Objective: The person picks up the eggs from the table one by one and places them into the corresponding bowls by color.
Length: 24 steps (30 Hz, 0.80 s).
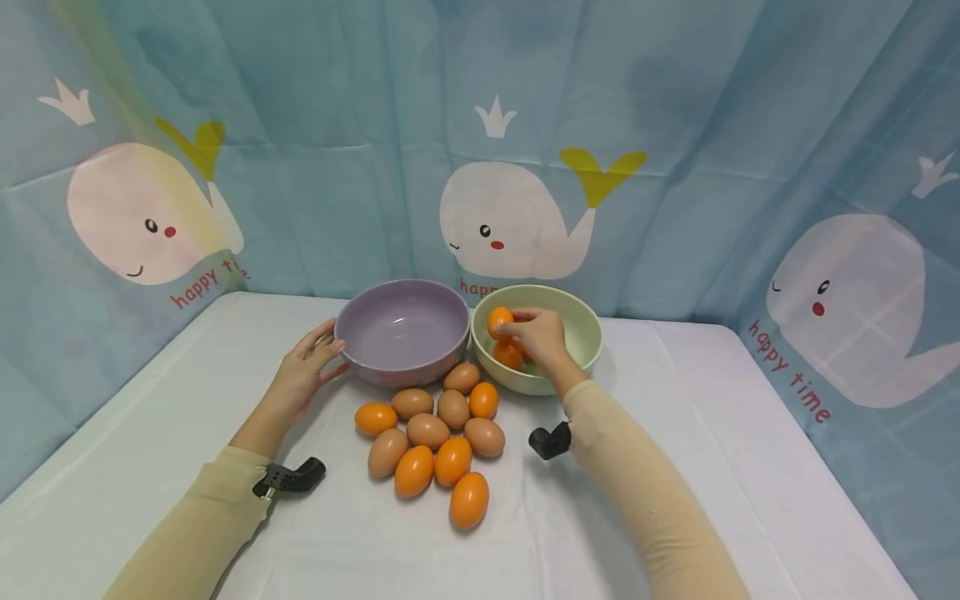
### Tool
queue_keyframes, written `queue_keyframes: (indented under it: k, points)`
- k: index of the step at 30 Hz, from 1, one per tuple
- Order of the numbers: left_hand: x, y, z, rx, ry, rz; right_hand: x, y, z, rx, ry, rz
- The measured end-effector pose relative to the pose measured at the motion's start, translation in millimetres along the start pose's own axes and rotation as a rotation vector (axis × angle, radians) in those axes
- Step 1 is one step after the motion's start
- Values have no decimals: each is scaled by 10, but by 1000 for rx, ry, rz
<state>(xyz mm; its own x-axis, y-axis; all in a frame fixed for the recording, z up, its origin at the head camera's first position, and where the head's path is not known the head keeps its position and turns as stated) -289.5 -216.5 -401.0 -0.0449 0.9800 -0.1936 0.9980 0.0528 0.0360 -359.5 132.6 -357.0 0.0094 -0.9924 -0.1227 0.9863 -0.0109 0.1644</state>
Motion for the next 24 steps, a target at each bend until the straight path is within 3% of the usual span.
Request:
queue_keyframes:
  k: [14,24]
  points:
    - [10,6,1,4,5,0,17,-35,-29,-8,31,6]
    - [4,2,8,17,-3,2,51,-65,-55,-46,131,37]
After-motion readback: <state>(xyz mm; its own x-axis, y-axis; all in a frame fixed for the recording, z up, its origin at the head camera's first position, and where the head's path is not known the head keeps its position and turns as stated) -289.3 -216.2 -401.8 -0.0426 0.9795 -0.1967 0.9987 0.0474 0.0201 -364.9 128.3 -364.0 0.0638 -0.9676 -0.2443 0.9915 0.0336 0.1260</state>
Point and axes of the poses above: each hand's wrist, its own y-axis away from the middle knuckle, its own x-axis out of the palm, z = x × y, the point moved 4 cm from there along -y, towards the middle knuckle, and after that the axes turned 10 degrees about -y, right-handed, at the moved point
